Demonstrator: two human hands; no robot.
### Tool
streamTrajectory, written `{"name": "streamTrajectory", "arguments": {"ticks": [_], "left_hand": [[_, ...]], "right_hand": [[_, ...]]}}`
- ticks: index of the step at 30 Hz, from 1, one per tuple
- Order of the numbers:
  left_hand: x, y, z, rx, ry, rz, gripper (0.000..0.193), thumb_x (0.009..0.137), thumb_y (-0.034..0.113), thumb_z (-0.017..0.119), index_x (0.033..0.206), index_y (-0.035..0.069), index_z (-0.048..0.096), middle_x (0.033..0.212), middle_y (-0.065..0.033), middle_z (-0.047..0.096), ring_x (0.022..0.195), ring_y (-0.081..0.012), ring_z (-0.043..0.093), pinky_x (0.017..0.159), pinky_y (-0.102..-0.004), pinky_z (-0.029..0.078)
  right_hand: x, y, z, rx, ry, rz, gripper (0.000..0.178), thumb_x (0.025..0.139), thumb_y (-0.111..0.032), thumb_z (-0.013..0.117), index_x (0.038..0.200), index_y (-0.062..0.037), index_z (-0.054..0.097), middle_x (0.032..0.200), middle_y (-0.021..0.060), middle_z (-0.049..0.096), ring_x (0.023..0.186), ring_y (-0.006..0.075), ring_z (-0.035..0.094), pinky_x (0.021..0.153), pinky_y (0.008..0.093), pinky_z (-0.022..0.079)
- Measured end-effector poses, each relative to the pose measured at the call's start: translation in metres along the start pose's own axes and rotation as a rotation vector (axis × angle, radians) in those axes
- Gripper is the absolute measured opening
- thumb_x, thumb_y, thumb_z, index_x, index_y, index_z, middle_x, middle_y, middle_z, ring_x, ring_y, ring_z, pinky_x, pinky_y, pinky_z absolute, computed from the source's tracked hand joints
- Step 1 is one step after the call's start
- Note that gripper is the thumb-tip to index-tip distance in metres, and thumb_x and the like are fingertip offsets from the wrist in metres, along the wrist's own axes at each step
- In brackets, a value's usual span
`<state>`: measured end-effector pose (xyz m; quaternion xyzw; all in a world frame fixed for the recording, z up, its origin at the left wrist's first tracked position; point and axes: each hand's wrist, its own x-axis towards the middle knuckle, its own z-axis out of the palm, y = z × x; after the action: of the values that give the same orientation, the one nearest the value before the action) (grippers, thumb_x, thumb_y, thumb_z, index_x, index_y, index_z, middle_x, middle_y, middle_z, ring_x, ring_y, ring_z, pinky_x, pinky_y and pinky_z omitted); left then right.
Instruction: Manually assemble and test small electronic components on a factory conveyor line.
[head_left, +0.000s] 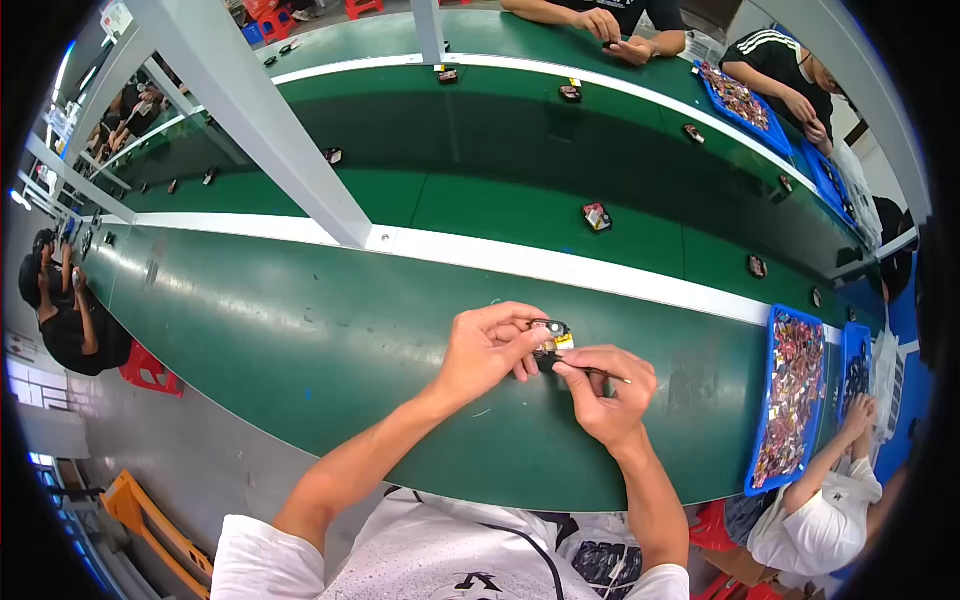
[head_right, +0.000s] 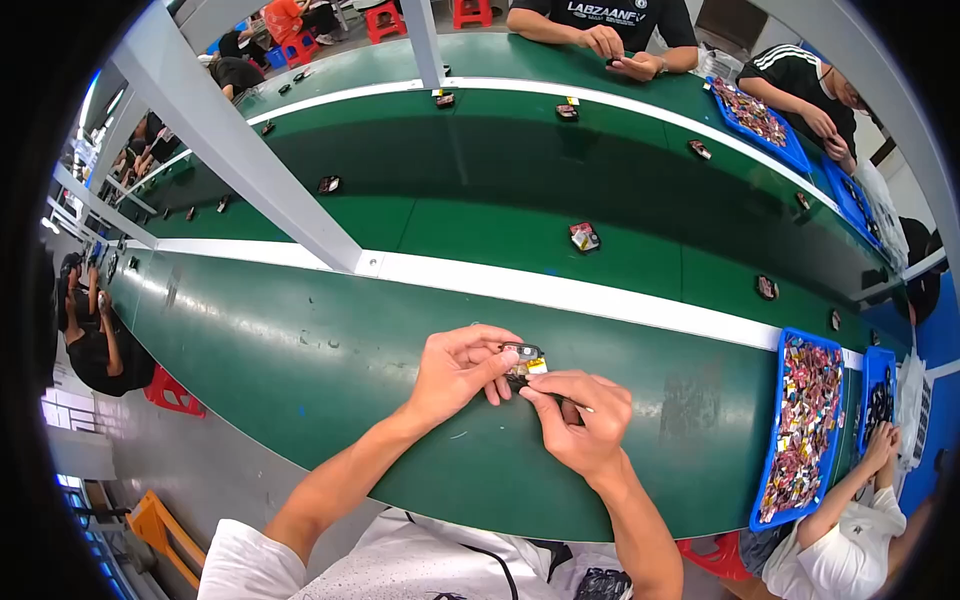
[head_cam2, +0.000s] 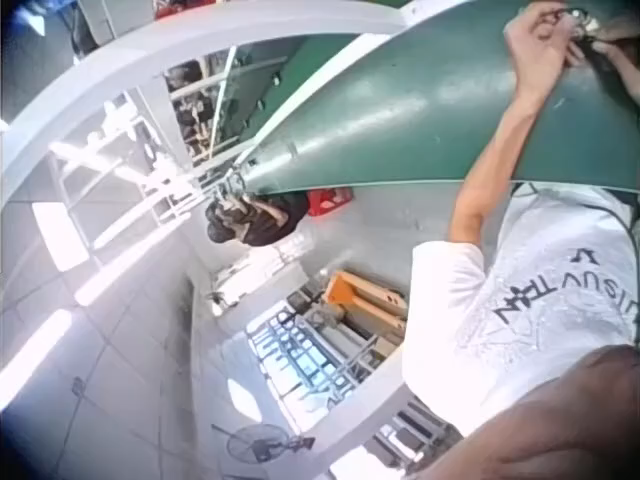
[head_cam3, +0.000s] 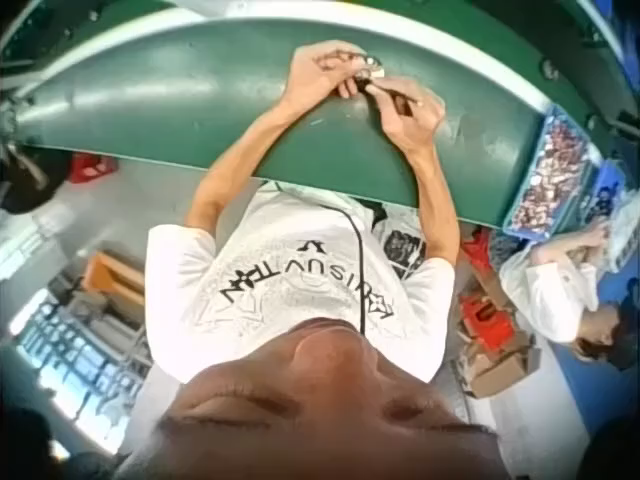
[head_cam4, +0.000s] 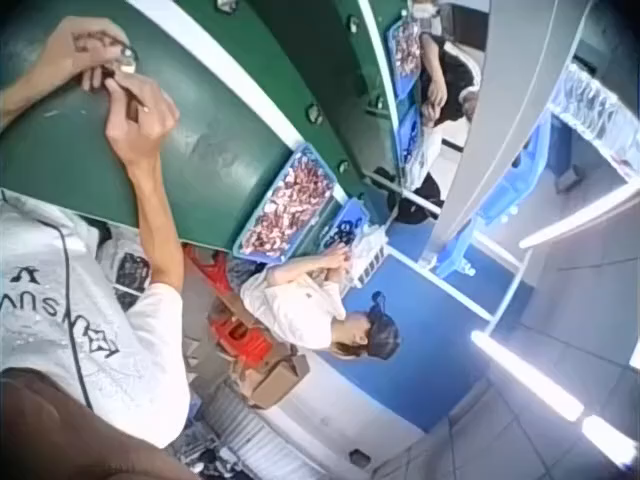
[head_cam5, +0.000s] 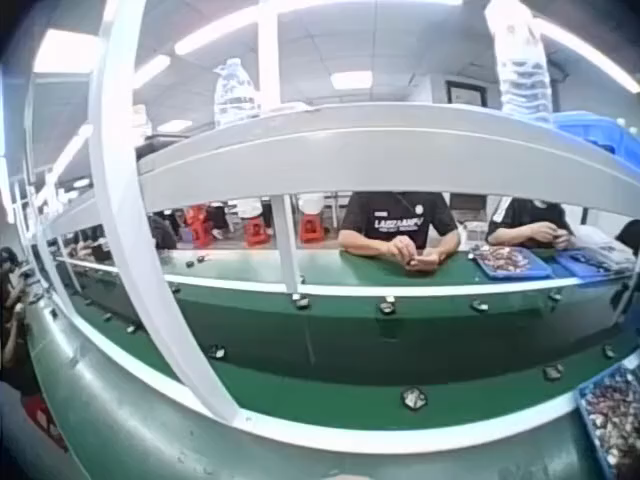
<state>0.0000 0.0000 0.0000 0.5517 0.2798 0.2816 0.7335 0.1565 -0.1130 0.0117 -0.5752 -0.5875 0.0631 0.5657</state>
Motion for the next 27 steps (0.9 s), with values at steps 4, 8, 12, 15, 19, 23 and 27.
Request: {"name": "streamTrajectory", "arguments": {"ticks": [4,8,12,15,19,23,27], "left_hand": [[0.000,-0.002,0.001,-0.004,-0.001,0.005,0.022,0.096,0.002,0.067,0.116,-0.009,0.066,0.087,-0.0135,0.072,0.063,-0.0132,0.068,0.052,-0.0238,0.055],[-0.001,-0.004,0.004,-0.008,0.024,-0.009,0.020,0.097,0.002,0.066,0.114,-0.008,0.065,0.086,-0.0130,0.072,0.062,-0.0124,0.067,0.051,-0.0238,0.054],[-0.002,-0.005,0.009,0.005,0.035,-0.019,0.019,0.097,0.001,0.066,0.113,-0.008,0.065,0.086,-0.0123,0.071,0.060,-0.0120,0.066,0.050,-0.0241,0.054],[-0.001,-0.008,0.012,0.022,0.058,-0.011,0.018,0.096,0.001,0.066,0.112,-0.008,0.064,0.084,-0.0116,0.071,0.059,-0.0117,0.066,0.049,-0.0245,0.053],[0.000,-0.011,0.016,0.055,0.075,-0.002,0.016,0.096,0.000,0.066,0.110,-0.008,0.064,0.082,-0.0110,0.070,0.058,-0.0120,0.066,0.049,-0.0247,0.054],[0.004,-0.015,0.019,0.060,0.102,0.002,0.015,0.095,-0.001,0.066,0.108,-0.009,0.063,0.082,-0.0118,0.070,0.058,-0.0133,0.066,0.049,-0.0254,0.055],[0.028,-0.004,0.010,0.185,0.141,-0.038,0.017,0.094,0.002,0.068,0.107,-0.009,0.064,0.081,-0.0124,0.070,0.058,-0.0151,0.068,0.051,-0.0268,0.056]], "right_hand": [[-0.001,0.001,-0.001,0.004,-0.007,-0.016,0.014,0.074,0.002,0.082,0.082,-0.0064,0.074,0.082,0.0059,0.078,0.042,0.0078,0.051,0.044,0.0232,0.036],[-0.001,0.001,0.000,0.018,-0.006,-0.037,0.013,0.075,0.002,0.082,0.080,-0.0070,0.075,0.081,0.0056,0.078,0.046,0.0093,0.056,0.045,0.0237,0.037],[-0.001,0.001,-0.003,-0.014,-0.038,-0.020,0.013,0.075,0.002,0.081,0.081,-0.0075,0.075,0.081,0.0054,0.078,0.049,0.0102,0.061,0.047,0.0240,0.040],[0.000,0.000,-0.003,0.006,-0.030,-0.023,0.013,0.076,0.003,0.081,0.081,-0.0072,0.074,0.080,0.0055,0.077,0.049,0.0109,0.061,0.048,0.0244,0.043],[-0.004,0.007,-0.003,0.035,-0.020,-0.038,0.012,0.076,0.004,0.081,0.081,-0.0045,0.074,0.081,0.0074,0.077,0.045,0.0090,0.053,0.045,0.0234,0.039],[-0.005,0.011,-0.006,0.007,-0.038,-0.063,0.013,0.075,0.004,0.082,0.083,-0.0018,0.074,0.082,0.0085,0.077,0.043,0.0055,0.045,0.042,0.0218,0.034],[-0.006,0.012,-0.011,0.009,0.048,-0.003,0.013,0.076,0.003,0.083,0.085,-0.0014,0.075,0.084,0.0074,0.077,0.045,0.0043,0.044,0.044,0.0210,0.034]]}}
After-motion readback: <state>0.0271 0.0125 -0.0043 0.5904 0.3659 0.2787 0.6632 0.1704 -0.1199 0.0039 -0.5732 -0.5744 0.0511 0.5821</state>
